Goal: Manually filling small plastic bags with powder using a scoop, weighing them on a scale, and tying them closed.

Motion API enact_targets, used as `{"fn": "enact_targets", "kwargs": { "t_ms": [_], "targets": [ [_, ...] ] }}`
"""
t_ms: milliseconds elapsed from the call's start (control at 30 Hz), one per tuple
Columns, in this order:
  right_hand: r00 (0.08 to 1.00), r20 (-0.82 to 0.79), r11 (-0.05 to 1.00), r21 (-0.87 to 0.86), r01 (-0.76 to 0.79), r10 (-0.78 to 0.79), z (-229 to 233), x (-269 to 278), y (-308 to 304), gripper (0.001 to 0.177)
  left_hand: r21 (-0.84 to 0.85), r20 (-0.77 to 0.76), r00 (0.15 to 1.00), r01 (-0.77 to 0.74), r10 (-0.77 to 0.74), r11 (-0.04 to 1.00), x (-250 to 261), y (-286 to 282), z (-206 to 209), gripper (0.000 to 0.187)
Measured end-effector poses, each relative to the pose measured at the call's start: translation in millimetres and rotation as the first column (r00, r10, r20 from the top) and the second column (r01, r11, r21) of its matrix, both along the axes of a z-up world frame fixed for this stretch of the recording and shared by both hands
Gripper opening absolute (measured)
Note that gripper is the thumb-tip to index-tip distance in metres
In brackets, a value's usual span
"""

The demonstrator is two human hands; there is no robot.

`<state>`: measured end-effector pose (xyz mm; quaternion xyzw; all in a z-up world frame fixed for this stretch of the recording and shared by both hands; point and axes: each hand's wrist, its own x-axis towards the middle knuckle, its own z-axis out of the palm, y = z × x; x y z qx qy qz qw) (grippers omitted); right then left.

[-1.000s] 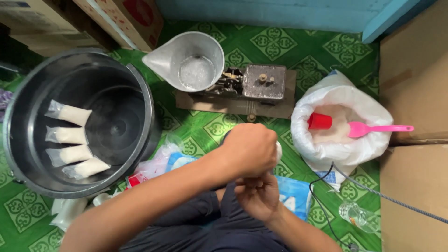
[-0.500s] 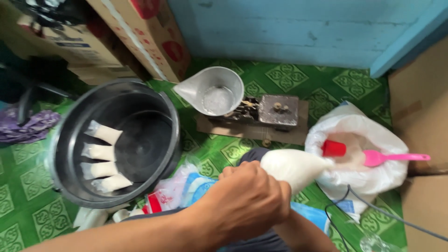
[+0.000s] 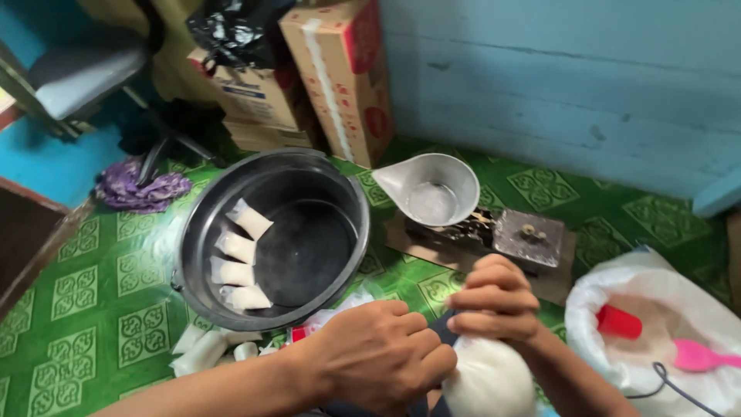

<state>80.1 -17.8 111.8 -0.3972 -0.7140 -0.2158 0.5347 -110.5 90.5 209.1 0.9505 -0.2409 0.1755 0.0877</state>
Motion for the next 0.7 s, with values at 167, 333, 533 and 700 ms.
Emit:
{"fn": "enact_targets", "kwargs": {
  "t_ms": [167, 333, 533, 700],
  "targets": [
    [0.915, 0.375, 0.989, 0.055, 0.14, -0.15, 20.3, 6.5, -5.0, 0.007, 0.03, 0.055, 0.996, -0.072, 0.07, 0.997, -16.3, 11.6, -12.3, 0.014],
    [0.777, 0.588, 0.973, 0.094, 0.209, -0.224, 42.7, 4.2, -5.1, 0.008, -0.083, 0.011, 0.993, -0.115, 0.116, 0.99, -22.0, 19.9, -25.5, 0.016],
    [0.581, 0.787, 0.961, 0.053, 0.272, -0.208, 68.0, -2.6, 1.6, 0.01, -0.244, -0.16, 0.957, -0.275, 0.241, 0.93, -7.7, 29.9, -47.7, 0.024],
    [0.511, 0.847, 0.966, 0.011, 0.258, -0.146, 76.2, -12.6, -1.2, 0.031, -0.267, -0.584, 0.772, -0.473, 0.249, 0.84, 24.6, 30.6, -78.6, 0.044]
  ]
}}
